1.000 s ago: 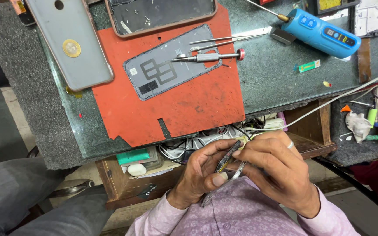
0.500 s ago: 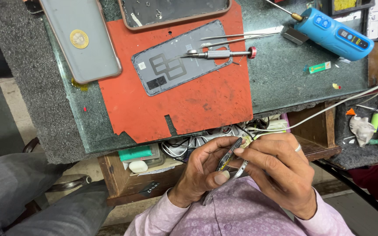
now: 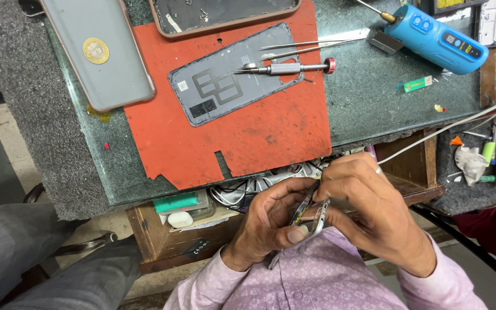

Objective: The person disassembles a white smartphone by prying off the back cover and removing internal components. They use a screwdriver and tweezers to detach screws and lift a small circuit board from the phone chassis. The person then searches through a cluttered pile of phone parts and boxes on the workbench.

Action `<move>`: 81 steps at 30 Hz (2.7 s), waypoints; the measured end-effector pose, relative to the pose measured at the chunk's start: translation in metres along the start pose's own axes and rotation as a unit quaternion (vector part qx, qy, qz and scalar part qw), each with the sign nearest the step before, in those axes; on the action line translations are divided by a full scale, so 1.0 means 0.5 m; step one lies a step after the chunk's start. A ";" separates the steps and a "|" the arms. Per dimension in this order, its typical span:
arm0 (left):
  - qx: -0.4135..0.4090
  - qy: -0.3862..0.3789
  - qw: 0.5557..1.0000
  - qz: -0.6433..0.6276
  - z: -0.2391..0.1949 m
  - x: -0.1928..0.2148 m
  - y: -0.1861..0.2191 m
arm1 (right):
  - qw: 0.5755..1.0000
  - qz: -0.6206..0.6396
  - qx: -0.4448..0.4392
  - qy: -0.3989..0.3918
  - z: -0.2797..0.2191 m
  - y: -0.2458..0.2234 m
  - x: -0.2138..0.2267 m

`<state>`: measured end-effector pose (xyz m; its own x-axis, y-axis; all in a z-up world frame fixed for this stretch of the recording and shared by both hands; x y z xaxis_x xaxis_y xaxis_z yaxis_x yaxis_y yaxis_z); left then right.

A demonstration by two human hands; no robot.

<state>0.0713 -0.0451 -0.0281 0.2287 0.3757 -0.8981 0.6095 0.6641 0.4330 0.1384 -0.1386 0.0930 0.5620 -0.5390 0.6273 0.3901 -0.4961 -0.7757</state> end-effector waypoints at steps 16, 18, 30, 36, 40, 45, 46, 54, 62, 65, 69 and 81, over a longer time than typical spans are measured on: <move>0.031 0.009 0.997 -0.069 0.002 0.001 0.004 | 0.997 -0.031 0.016 -0.070 0.041 -0.018 0.019; 0.022 -0.002 0.999 -0.046 0.004 -0.002 0.014 | 0.996 -0.036 0.037 -0.073 0.045 -0.029 0.025; 0.012 0.008 0.999 -0.031 0.004 -0.010 0.044 | 0.995 -0.037 0.079 -0.055 0.029 -0.031 0.012; -0.002 0.071 0.997 0.000 -0.005 -0.031 0.100 | 0.978 0.206 -0.035 -0.003 0.025 0.047 0.019; -0.041 0.064 0.997 0.003 0.009 -0.047 0.152 | 0.948 0.313 -0.057 0.028 0.030 0.086 0.029; -0.058 0.045 0.997 -0.015 0.032 -0.047 0.171 | 0.944 0.287 -0.129 0.095 0.049 0.126 0.046; -0.064 0.038 0.997 -0.015 0.034 -0.046 0.172 | 0.945 0.263 -0.160 0.114 0.054 0.134 0.052; -0.065 -0.010 0.995 -0.074 0.023 -0.058 0.151 | 0.983 -0.018 -0.040 0.181 0.107 -0.040 0.120; -0.080 -0.009 0.984 -0.161 0.033 -0.069 0.128 | 0.998 -0.025 -0.035 0.050 0.097 -0.071 0.085; -0.081 -0.002 0.983 -0.167 0.028 -0.082 0.124 | 0.997 0.034 -0.044 0.053 0.086 -0.044 0.078; -0.078 0.005 0.992 -0.094 0.021 -0.094 0.130 | 0.988 0.142 -0.048 0.022 0.078 -0.016 0.073; 0.155 0.138 0.812 0.546 0.020 -0.047 0.308 | 0.900 0.392 -0.181 0.065 0.072 0.097 0.012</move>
<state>0.1673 0.0417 0.0589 0.6084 0.7897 0.0783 0.3285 -0.3404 0.8810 0.1871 -0.1413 0.0568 0.4628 -0.8827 -0.0813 -0.3649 -0.1061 -0.9250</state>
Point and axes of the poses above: each hand's wrist, its own z-axis towards the middle knuckle, its own x-axis out of the back of the hand, y = z × x, the point moved 9 cm from there along z, towards the middle knuckle, and after that the axes turned 13 degrees about -y, right-handed, at the moved point
